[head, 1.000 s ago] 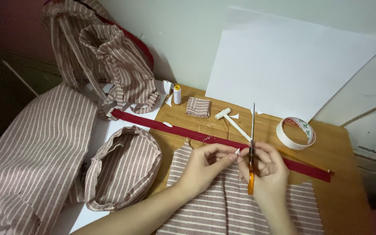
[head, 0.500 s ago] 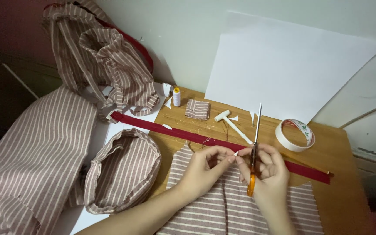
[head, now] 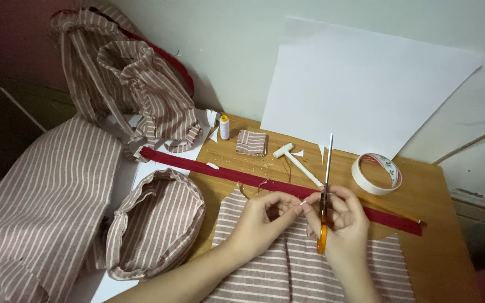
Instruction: The person is using scissors to trim and shape a small piece of white material on a workspace filled with fabric and sewing supplies.
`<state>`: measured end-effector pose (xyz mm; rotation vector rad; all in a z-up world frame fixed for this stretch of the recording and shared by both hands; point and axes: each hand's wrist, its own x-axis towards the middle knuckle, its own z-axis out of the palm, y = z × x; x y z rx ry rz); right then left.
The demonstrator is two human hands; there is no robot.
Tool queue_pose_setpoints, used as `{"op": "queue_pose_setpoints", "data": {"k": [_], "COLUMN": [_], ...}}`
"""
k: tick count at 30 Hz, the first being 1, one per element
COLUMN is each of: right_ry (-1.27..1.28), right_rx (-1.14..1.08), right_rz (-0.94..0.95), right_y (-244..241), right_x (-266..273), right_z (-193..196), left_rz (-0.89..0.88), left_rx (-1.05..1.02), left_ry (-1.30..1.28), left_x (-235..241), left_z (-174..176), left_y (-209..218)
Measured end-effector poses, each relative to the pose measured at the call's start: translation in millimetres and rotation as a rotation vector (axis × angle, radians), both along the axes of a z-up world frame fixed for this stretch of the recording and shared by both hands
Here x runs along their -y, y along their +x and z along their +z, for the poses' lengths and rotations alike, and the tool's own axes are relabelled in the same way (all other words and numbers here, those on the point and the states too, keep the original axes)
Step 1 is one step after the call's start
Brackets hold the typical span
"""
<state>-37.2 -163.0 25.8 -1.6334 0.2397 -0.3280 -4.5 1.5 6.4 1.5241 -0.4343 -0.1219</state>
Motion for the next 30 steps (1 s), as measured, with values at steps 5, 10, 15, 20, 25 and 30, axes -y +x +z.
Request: {"op": "queue_pose_setpoints", "data": {"k": [5, 10, 15, 20, 25, 30], "right_ry": [0.016, 0.018, 0.073, 0.051, 0.057, 0.053], "right_rx": [-0.006, -0.150, -0.047, -0.042, -0.012, 0.032], "right_rz": [-0.015, -0.103, -0.053, -0.042, -0.024, -0.014], "right_y": [0, 0, -1, -1, 1, 0], "right_x": [-1, -2, -4, -2, 1, 0], "right_z": [4, 10, 14, 6, 2, -2], "left_rz": [-0.006, -0.027, 0.005, 0.029, 0.022, 0.064], "left_rx": [-0.031, -0.051, -0.027, -0.056, -0.049, -0.068], "left_ry": [-0.027, -0.001, 0.004, 0.011, -0.043, -0.001], "left_x": [0, -1, 0, -2, 0, -1], "left_z": [1, 2, 0, -4, -3, -3], "left_y": [-1, 0, 1, 1, 2, 3]}}
